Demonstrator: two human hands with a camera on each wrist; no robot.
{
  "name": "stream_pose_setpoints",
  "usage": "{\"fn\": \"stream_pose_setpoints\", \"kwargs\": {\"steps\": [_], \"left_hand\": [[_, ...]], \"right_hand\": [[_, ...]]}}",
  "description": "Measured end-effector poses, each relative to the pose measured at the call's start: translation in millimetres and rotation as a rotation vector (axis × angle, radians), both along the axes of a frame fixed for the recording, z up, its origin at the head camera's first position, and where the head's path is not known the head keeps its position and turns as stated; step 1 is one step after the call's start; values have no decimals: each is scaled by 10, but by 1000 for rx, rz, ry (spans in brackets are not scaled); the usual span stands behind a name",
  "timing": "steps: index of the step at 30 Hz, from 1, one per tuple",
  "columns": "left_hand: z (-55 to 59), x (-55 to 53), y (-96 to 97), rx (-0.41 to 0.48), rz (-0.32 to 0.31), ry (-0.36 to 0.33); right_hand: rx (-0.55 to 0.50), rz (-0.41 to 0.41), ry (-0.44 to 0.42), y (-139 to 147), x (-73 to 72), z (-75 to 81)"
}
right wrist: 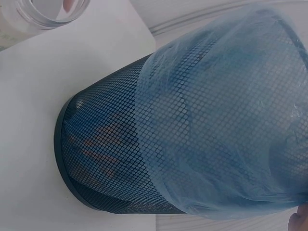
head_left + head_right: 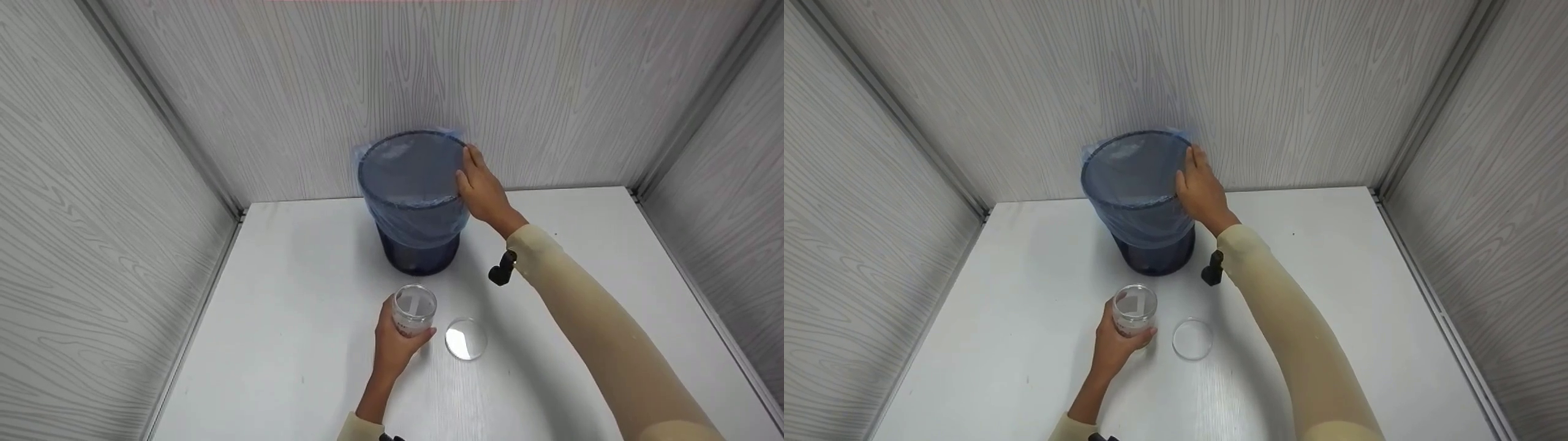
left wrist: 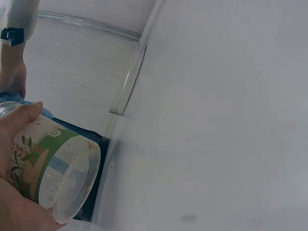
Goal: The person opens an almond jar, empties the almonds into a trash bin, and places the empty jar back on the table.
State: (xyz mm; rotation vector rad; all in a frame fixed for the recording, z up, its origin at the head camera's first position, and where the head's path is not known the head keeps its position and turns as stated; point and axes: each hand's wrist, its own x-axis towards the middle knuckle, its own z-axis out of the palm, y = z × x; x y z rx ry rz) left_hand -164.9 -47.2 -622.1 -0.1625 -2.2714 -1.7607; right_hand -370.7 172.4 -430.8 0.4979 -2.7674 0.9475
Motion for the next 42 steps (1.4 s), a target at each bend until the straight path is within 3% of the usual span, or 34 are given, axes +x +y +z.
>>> {"fn": "stream_pose_setpoints", "kwargs": {"steps": [9,22,31,42], "left_hand": [[-31,33,39,-46,-43,-56],[-9,31,1,-42,-83,-79],[27,50,-22,-92,-179,-173],[13,61,-66,-109,-204,-207]], "right_hand": [[-11,29,0,0,-9,9],[-15,35,9,-8,-33,-4],[-25,17,8,11,-27,-2],[-25,12,-1,-8,-7,-4]]}}
